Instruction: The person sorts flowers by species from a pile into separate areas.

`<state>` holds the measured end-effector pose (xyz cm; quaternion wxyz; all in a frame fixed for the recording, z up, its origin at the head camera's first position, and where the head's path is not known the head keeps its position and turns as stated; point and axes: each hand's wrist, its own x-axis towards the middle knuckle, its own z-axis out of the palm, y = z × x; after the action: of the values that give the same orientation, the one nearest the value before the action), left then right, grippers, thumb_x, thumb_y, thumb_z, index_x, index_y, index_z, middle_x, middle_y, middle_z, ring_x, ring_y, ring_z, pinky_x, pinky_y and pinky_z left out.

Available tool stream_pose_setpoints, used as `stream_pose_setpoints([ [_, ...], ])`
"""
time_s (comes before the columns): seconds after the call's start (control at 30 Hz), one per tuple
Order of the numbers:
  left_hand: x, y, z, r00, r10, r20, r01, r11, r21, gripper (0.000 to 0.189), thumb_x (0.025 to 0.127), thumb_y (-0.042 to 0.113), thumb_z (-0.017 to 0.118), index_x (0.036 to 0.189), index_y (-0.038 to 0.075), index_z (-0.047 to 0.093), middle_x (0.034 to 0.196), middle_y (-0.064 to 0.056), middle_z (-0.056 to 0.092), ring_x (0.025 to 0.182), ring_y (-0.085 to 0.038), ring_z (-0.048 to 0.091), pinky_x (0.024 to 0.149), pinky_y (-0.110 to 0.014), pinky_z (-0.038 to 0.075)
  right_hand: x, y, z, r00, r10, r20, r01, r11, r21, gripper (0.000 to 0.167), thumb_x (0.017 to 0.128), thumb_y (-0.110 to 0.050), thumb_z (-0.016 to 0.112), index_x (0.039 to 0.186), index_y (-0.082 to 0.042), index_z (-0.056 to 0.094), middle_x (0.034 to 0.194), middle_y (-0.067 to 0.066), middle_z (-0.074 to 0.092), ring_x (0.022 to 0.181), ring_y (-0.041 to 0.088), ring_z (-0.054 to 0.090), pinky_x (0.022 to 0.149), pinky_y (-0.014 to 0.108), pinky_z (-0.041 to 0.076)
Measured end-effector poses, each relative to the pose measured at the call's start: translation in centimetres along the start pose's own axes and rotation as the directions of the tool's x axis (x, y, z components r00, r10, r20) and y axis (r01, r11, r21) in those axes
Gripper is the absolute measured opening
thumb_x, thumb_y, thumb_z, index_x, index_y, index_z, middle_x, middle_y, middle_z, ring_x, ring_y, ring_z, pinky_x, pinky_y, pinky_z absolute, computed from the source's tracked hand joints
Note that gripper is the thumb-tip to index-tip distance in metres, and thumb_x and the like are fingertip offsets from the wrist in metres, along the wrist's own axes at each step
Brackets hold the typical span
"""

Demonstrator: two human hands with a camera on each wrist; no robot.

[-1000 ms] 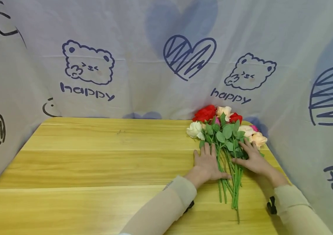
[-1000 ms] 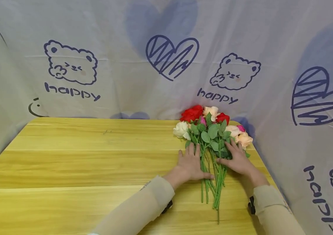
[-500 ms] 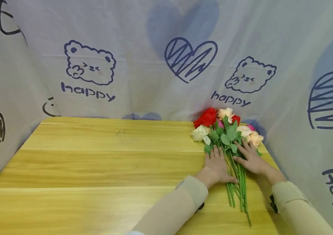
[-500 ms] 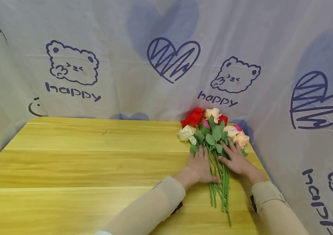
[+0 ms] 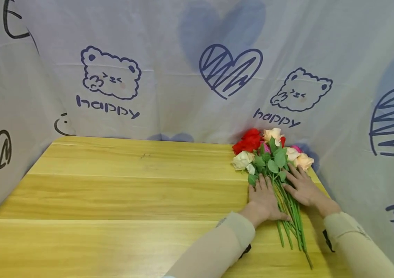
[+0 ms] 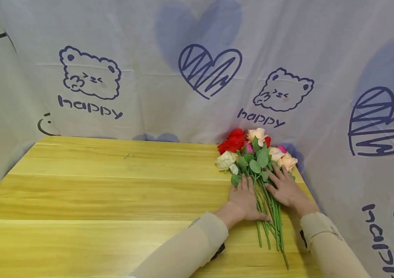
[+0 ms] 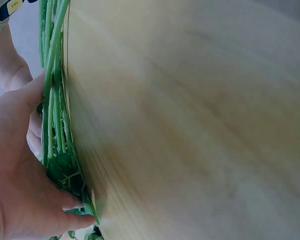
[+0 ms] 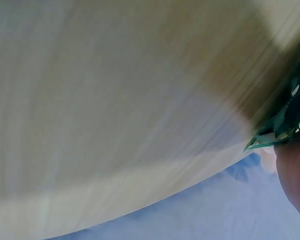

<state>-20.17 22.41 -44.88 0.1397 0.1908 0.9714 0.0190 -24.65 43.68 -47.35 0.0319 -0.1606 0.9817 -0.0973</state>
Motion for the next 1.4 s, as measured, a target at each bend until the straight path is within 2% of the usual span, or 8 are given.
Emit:
stream_pose_setpoints([
  [0.17,-0.2,-0.4,0.2,1.0,0.0,-0.01,0.0,1.0,-0.022,0.132,0.073,0.097,0.052,0.168,0.021,0.001,0.175,-0.003,0.005,0.159,-0.017,0.017,0.126,-0.042,0.025,-0.2,-0.1,0.1,1.0,0.014,-0.028,-0.013,1.0,0.007,0.066,0.111,-0.039,0.047,0.161,0.001,0.031,0.167,0.035,0.012,0.148,0.065,0.006,0.116,0.079,0.008],
  [0.3,-0.4,-1.0,0.1,0.998,0.051,-0.028,-0.052,0.998,-0.023,0.129,0.075,0.095,0.053,0.169,0.02,0.005,0.175,-0.005,0.008,0.158,-0.018,0.02,0.125,-0.043,0.027,-0.7,-0.5,-0.2,0.998,0.031,-0.048,-0.03,0.999,0.027,0.068,0.111,-0.04,0.047,0.163,0.0,0.028,0.167,0.035,0.012,0.149,0.064,0.008,0.115,0.079,0.008],
  [0.43,-0.6,-1.9,-0.3,0.994,0.109,-0.014,-0.109,0.994,-0.011,0.129,0.076,0.094,0.053,0.169,0.019,0.006,0.175,-0.006,0.007,0.158,-0.018,0.02,0.124,-0.043,0.029,-1.4,-0.9,-0.6,0.995,0.031,-0.097,-0.025,0.998,0.059,0.068,0.111,-0.038,0.048,0.163,0.0,0.026,0.167,0.033,0.014,0.15,0.061,0.01,0.116,0.078,0.009],
  [0.7,-0.8,-3.7,-0.9,0.982,0.188,0.03,-0.187,0.982,-0.038,0.131,0.076,0.09,0.062,0.169,0.019,0.003,0.175,-0.006,0.002,0.159,-0.02,0.018,0.125,-0.041,0.028,-3.5,-2.8,-1.3,0.97,0.071,-0.234,-0.036,0.988,0.151,0.067,0.112,-0.031,0.049,0.165,-0.001,0.021,0.169,0.028,0.014,0.148,0.061,0.019,0.111,0.08,0.019],
  [0.87,-0.8,-4.2,-0.9,0.977,0.211,0.029,-0.209,0.976,-0.061,0.131,0.076,0.087,0.065,0.169,0.019,0.002,0.175,-0.007,0.0,0.159,-0.02,0.016,0.126,-0.041,0.026,-5.2,-3.9,-1.6,0.955,0.133,-0.266,-0.082,0.978,0.193,0.064,0.11,-0.024,0.053,0.16,0.007,0.027,0.16,0.037,0.027,0.142,0.063,0.027,0.11,0.078,0.025],
  [1.0,-0.7,-4.2,-0.8,0.979,0.204,0.015,-0.202,0.977,-0.069,0.13,0.077,0.086,0.065,0.169,0.019,0.004,0.175,-0.007,0.001,0.159,-0.02,0.018,0.125,-0.041,0.027,-6.2,-4.4,-1.4,0.944,0.208,-0.254,-0.163,0.968,0.189,0.055,0.109,-0.022,0.055,0.149,0.013,0.043,0.147,0.041,0.042,0.131,0.062,0.041,0.103,0.076,0.036],
  [1.13,-0.7,-4.1,-0.8,0.982,0.188,0.01,-0.187,0.979,-0.077,0.129,0.077,0.086,0.065,0.169,0.018,0.005,0.175,-0.007,0.001,0.159,-0.02,0.019,0.125,-0.041,0.027,-6.7,-4.4,-1.2,0.944,0.265,-0.195,-0.226,0.954,0.198,0.048,0.109,-0.023,0.054,0.142,0.013,0.053,0.137,0.04,0.052,0.118,0.059,0.054,0.091,0.071,0.047],
  [1.4,-0.9,-4.1,-0.6,0.983,0.185,0.008,-0.184,0.98,-0.081,0.127,0.078,0.086,0.063,0.169,0.019,0.005,0.175,-0.006,0.002,0.159,-0.019,0.018,0.125,-0.04,0.028,-7.0,-3.7,-0.8,0.952,0.267,-0.147,-0.232,0.948,0.217,0.046,0.106,-0.022,0.062,0.135,0.014,0.058,0.124,0.036,0.064,0.102,0.049,0.067,0.081,0.059,0.057],
])
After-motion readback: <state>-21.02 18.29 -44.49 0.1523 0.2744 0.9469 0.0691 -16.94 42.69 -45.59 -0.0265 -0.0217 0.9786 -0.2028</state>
